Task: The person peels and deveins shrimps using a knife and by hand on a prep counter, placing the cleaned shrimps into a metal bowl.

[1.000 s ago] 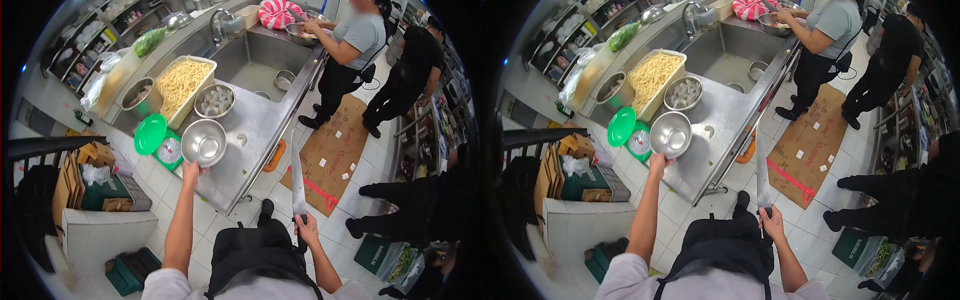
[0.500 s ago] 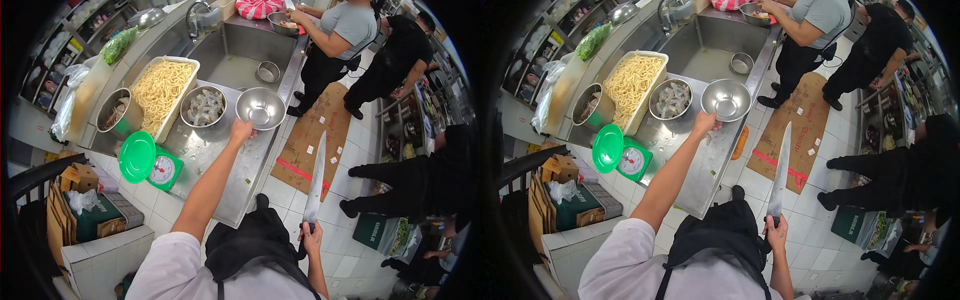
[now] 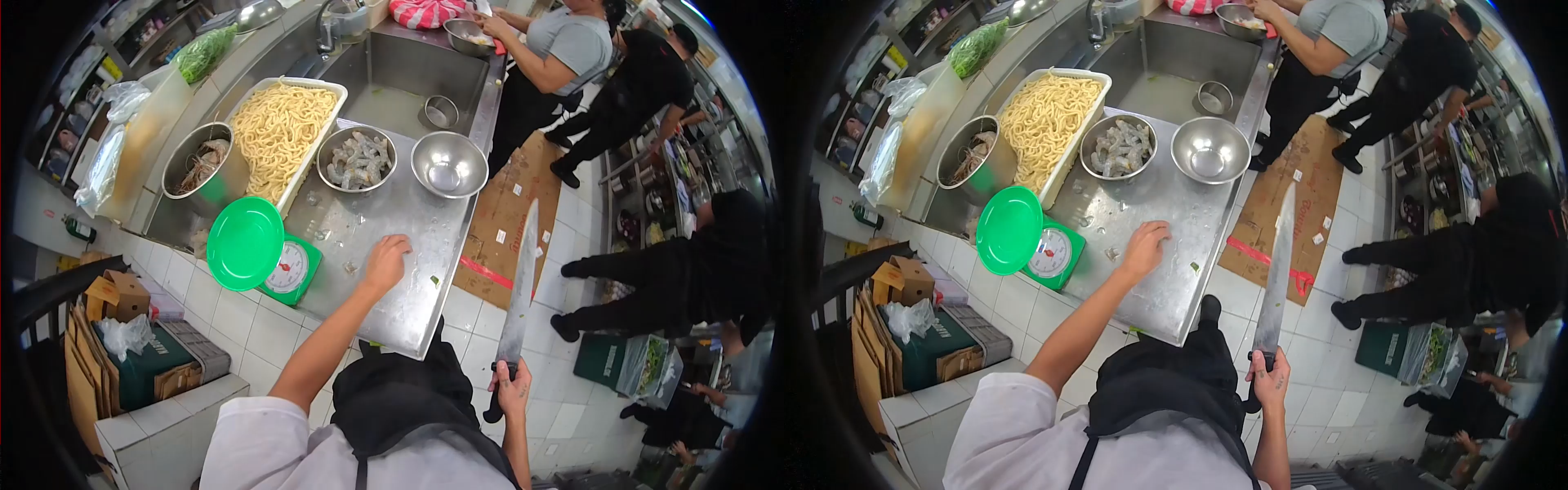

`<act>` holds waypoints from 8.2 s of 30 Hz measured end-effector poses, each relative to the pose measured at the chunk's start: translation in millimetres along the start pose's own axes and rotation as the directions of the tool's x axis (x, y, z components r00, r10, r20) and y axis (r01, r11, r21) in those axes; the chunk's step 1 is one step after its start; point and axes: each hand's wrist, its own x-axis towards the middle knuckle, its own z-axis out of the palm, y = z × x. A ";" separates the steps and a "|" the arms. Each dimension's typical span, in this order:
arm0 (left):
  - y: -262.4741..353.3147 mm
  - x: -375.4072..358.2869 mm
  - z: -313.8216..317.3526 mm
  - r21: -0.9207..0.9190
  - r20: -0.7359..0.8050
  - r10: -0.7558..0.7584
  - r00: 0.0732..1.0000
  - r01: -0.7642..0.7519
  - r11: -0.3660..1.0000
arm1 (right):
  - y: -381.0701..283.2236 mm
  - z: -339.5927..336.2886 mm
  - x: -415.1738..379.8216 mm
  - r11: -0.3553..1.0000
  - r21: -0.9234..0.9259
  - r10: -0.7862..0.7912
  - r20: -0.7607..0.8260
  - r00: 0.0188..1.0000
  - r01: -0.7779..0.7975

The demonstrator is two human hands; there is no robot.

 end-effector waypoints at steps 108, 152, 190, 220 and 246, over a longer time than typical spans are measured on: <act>27.6 -20.3 -32.5 -0.165 -0.283 -0.562 0.777 0.538 0.827 | 46.9 36.5 11.9 0.968 -0.246 0.194 0.594 0.780 -0.054; 22.0 -24.1 -35.3 -0.232 -0.262 -0.585 0.768 0.538 0.810 | 18.3 34.1 0.3 0.930 -0.368 0.238 0.565 0.790 -0.017; 20.5 -24.8 -32.0 -0.237 -0.280 -0.575 0.769 0.525 0.817 | 23.5 26.0 3.5 0.944 -0.329 0.219 0.582 0.783 -0.020; 31.0 -17.6 -39.1 -0.207 -0.166 -0.558 0.813 0.524 0.826 | 22.7 22.6 7.6 0.909 -0.403 0.130 0.514 0.848 0.105; 23.2 -15.2 -44.1 -0.116 -0.135 -0.528 0.838 0.516 0.849 | 13.8 31.8 19.6 0.919 -0.380 0.112 0.510 0.853 0.106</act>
